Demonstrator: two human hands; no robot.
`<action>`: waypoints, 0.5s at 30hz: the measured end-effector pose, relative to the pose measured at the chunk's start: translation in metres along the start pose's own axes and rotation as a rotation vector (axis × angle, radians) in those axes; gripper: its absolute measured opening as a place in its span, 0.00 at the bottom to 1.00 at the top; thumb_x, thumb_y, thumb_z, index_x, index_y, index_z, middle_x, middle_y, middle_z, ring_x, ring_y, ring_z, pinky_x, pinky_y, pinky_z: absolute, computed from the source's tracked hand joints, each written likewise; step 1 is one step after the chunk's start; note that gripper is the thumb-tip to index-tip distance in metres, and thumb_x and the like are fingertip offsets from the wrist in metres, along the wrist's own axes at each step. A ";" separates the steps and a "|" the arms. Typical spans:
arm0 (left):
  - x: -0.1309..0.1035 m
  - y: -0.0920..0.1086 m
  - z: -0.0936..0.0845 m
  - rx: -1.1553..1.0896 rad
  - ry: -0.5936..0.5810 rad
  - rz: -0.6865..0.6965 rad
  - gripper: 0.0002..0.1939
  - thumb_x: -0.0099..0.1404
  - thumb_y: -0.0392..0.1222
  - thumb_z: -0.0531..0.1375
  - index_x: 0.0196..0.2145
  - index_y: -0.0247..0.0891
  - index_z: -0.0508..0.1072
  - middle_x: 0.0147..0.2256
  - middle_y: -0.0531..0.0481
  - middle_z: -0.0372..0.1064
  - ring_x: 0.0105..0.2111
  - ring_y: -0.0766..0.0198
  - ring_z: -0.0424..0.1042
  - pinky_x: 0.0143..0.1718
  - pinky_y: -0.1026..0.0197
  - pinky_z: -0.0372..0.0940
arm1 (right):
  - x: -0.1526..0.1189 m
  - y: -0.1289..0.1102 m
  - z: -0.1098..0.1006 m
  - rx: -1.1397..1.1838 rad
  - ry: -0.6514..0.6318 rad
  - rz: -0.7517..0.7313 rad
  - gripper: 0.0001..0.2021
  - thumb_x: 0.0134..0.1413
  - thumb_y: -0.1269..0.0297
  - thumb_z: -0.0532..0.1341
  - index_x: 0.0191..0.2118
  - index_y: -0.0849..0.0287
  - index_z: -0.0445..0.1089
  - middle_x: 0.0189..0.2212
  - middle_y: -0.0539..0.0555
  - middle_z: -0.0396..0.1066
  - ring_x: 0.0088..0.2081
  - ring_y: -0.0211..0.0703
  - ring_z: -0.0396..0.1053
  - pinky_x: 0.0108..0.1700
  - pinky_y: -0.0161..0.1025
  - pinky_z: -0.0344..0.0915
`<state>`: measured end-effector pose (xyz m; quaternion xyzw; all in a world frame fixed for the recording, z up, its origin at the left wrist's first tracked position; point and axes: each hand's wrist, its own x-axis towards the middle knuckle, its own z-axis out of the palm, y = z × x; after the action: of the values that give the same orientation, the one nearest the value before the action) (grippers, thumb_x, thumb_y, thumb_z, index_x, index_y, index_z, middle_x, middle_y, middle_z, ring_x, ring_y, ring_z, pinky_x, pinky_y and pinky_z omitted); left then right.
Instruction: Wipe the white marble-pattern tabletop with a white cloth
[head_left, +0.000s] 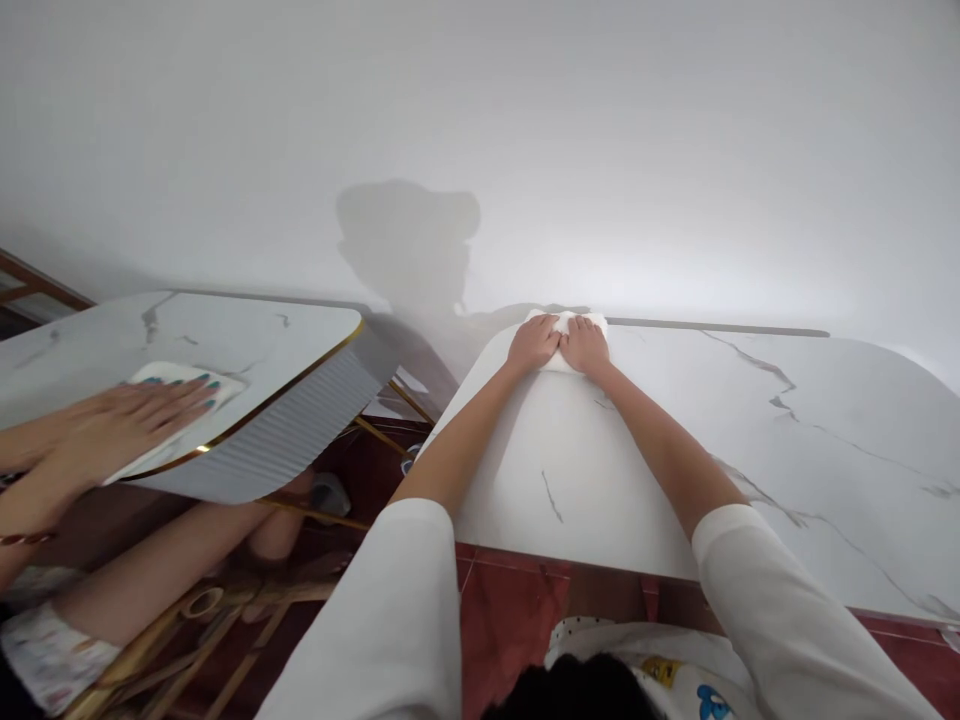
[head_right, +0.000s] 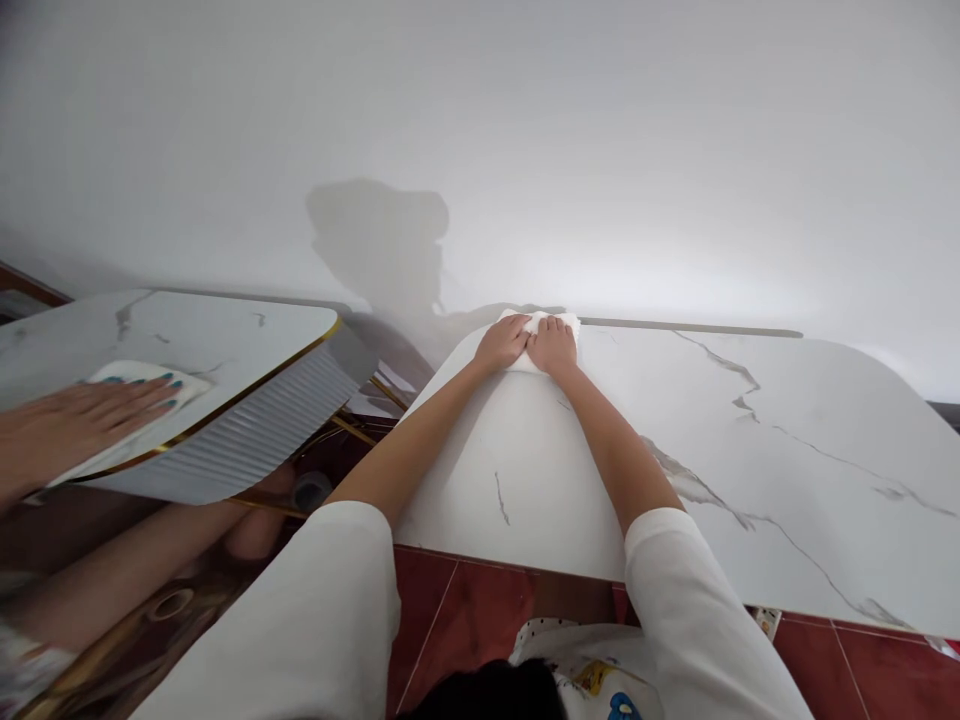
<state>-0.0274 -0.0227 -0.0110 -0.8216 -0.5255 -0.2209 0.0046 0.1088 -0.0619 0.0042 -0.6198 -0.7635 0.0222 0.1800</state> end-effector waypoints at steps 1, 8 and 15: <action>0.004 0.000 0.000 0.001 -0.002 -0.017 0.24 0.68 0.39 0.47 0.58 0.35 0.66 0.60 0.42 0.65 0.61 0.55 0.62 0.63 0.52 0.56 | 0.004 0.001 0.001 -0.002 0.003 -0.004 0.24 0.67 0.65 0.44 0.63 0.72 0.58 0.65 0.67 0.57 0.66 0.54 0.53 0.64 0.50 0.50; 0.013 0.004 0.002 0.036 -0.014 -0.043 0.24 0.68 0.38 0.46 0.58 0.34 0.66 0.59 0.40 0.66 0.60 0.54 0.62 0.62 0.50 0.57 | 0.015 0.008 0.004 0.004 0.016 -0.026 0.24 0.67 0.66 0.44 0.62 0.72 0.58 0.65 0.67 0.57 0.65 0.54 0.53 0.65 0.49 0.50; 0.025 0.035 0.017 0.077 -0.006 -0.077 0.23 0.68 0.37 0.46 0.58 0.32 0.66 0.58 0.37 0.66 0.59 0.50 0.62 0.60 0.48 0.57 | 0.014 0.042 -0.006 0.004 -0.004 -0.040 0.24 0.66 0.66 0.44 0.62 0.71 0.59 0.65 0.65 0.59 0.65 0.54 0.53 0.65 0.48 0.50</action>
<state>0.0173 -0.0126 -0.0090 -0.8008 -0.5647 -0.1981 0.0262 0.1475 -0.0398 0.0031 -0.6041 -0.7760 0.0213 0.1800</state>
